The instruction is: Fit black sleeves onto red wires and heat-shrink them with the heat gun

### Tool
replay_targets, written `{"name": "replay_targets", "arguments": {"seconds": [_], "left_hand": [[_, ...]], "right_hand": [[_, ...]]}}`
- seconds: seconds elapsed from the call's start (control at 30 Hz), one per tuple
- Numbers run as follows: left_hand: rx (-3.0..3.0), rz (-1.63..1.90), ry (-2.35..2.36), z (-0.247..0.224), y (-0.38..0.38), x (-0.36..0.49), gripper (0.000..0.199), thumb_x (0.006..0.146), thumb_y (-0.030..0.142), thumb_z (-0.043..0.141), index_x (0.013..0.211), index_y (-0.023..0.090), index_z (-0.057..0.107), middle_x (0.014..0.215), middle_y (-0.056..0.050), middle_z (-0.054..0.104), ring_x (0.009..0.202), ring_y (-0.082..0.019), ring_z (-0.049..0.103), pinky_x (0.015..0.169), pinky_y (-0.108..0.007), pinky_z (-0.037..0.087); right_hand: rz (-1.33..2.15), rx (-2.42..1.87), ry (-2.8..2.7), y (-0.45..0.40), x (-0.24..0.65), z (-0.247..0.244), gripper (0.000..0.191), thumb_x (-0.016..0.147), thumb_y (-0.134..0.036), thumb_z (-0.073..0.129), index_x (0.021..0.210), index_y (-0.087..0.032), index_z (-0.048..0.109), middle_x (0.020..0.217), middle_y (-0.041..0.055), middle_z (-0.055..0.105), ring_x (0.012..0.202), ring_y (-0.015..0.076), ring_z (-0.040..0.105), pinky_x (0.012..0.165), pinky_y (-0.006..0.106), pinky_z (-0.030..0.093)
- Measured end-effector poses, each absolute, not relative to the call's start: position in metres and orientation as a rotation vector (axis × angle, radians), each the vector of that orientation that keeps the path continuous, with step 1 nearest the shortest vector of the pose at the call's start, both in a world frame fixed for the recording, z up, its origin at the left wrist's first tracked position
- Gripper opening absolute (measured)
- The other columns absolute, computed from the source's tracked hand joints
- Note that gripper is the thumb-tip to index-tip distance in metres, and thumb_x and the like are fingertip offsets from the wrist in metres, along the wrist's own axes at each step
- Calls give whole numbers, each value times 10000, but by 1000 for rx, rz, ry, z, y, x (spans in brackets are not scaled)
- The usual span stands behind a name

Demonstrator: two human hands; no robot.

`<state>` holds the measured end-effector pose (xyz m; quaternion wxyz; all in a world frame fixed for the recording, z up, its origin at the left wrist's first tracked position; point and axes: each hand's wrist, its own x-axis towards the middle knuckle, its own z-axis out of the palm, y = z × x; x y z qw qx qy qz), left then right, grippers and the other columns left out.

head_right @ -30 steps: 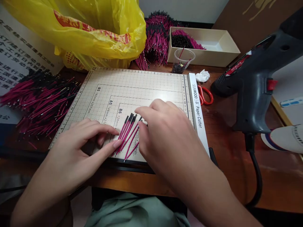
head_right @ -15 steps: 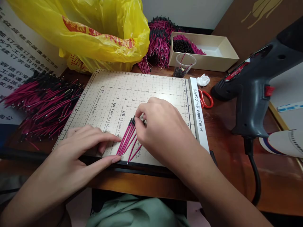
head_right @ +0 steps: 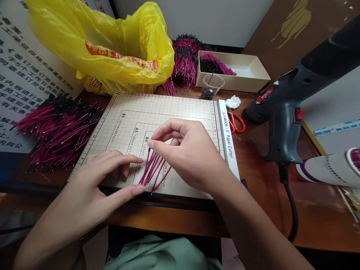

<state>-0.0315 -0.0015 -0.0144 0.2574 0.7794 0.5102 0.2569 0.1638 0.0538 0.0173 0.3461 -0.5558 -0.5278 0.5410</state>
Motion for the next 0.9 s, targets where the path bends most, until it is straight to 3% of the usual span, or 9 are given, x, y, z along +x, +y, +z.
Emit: {"name": "replay_targets", "arguments": {"seconds": [0.1, 0.2, 0.3, 0.4, 0.47, 0.7, 0.9], "left_hand": [[2036, 812, 1430, -8, -1, -21, 135, 968, 386, 611, 974, 277, 690, 777, 44, 641, 749, -159, 566, 737, -325, 365], [1946, 865, 1377, -2, 0, -11, 239, 990, 293, 563, 781, 255, 673, 697, 66, 630, 669, -127, 535, 694, -304, 364], [1804, 890, 1338, 2, 0, -6, 296, 989, 268, 546, 708, 239, 636, 646, 83, 592, 612, -99, 507, 641, -278, 369], [1684, 894, 1289, 5, -2, -5, 324, 989, 284, 532, 677, 226, 594, 635, 85, 570, 596, -85, 497, 602, -258, 374], [1653, 881, 1245, 7, -3, -5, 327, 987, 290, 530, 671, 220, 578, 626, 84, 559, 595, -82, 495, 589, -250, 376], [1609, 873, 1202, 12, -7, -7, 329, 994, 308, 522, 682, 221, 580, 655, 67, 591, 631, -94, 541, 607, -247, 413], [1603, 871, 1214, 13, -8, -6, 313, 1000, 295, 512, 706, 240, 607, 685, 58, 627, 659, -117, 589, 617, -270, 451]], "right_hand": [[1427, -1267, -1342, 50, 167, 16, 210, 620, -176, 870, 707, -189, 679, 671, -32, 684, 613, 79, 631, 523, 158, 510], [1277, -1218, -1472, 42, 169, 14, 161, 721, -277, 825, 765, -196, 693, 663, -30, 679, 584, 85, 628, 500, 175, 513], [732, -1200, -1747, 30, 169, 11, 103, 817, -170, 723, 916, -199, 721, 797, -11, 719, 596, 70, 600, 489, 188, 489], [223, -1039, -1965, 21, 169, 7, 191, 833, -55, 665, 955, -191, 717, 1011, 36, 748, 839, 99, 684, 665, 211, 579], [109, -975, -2013, 19, 169, 4, 172, 855, -43, 645, 918, -191, 708, 980, 40, 760, 899, 107, 707, 758, 229, 606], [284, -938, -1962, 18, 168, 3, 125, 853, -58, 672, 841, -175, 715, 869, 11, 777, 796, 73, 725, 750, 172, 616], [500, -1005, -1856, 17, 163, 5, 150, 848, -77, 667, 795, -199, 736, 834, 1, 778, 734, 100, 724, 634, 203, 607]]}}
